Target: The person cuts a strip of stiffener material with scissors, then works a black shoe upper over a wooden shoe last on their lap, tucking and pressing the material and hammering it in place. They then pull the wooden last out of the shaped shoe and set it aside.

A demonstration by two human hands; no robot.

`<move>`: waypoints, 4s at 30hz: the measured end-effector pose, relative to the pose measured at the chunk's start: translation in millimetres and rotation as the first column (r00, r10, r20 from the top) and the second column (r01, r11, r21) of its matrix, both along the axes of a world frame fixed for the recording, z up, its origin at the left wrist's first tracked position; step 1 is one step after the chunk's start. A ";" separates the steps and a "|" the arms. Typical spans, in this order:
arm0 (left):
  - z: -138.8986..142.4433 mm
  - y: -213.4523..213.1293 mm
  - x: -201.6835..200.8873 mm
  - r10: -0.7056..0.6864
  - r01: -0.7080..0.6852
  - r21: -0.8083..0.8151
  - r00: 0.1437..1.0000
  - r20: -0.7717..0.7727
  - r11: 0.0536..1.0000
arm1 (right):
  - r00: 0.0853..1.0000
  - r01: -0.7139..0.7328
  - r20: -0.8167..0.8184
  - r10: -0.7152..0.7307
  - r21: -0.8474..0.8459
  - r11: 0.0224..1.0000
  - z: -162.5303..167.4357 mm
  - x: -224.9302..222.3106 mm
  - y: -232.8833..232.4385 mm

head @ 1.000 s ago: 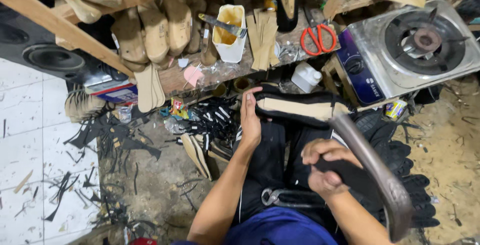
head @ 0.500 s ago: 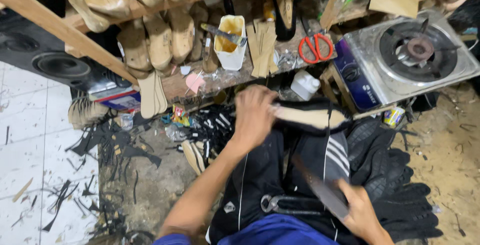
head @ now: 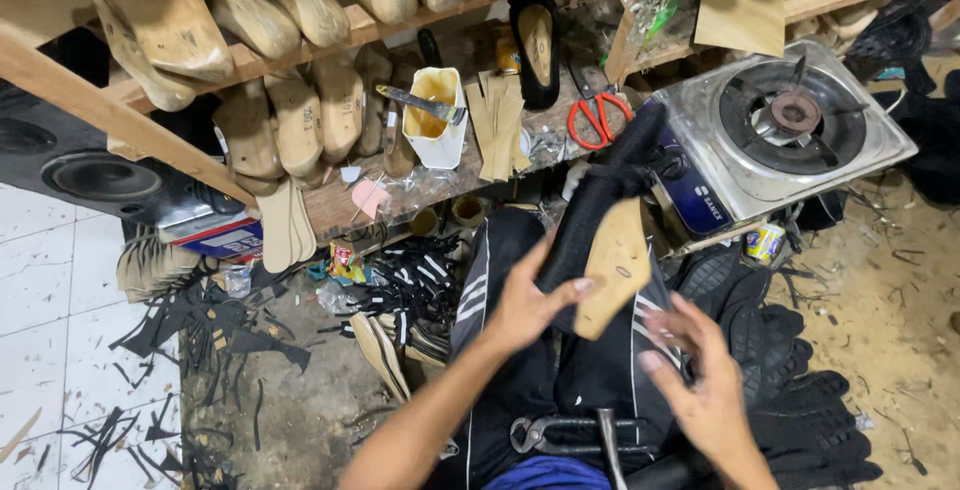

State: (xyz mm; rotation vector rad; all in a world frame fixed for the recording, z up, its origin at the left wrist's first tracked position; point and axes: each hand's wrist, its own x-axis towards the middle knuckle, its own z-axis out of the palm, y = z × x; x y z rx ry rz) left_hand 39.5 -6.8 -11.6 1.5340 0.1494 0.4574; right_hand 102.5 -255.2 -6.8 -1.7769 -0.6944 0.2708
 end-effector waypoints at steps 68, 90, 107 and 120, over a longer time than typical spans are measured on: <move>-104.9 -2.9 37.5 0.003 0.021 -0.617 0.999 0.037 0.787 | 0.998 0.061 0.002 -0.062 -0.124 0.990 -39.5 51.6 82.2; -35.6 20.2 -10.2 0.452 -0.251 0.690 0.883 -0.124 0.679 | 0.997 -0.038 0.069 0.047 -0.120 0.992 -38.7 52.0 97.8; -25.9 34.7 -20.3 0.482 -0.174 0.682 0.827 -0.291 0.710 | 0.774 0.475 -0.588 -0.237 0.290 0.831 -80.5 144.8 -31.3; -25.1 34.2 1.9 0.454 -0.145 0.677 0.838 -0.304 0.721 | 0.977 -0.136 -0.206 0.053 -0.410 0.902 -14.2 117.9 39.2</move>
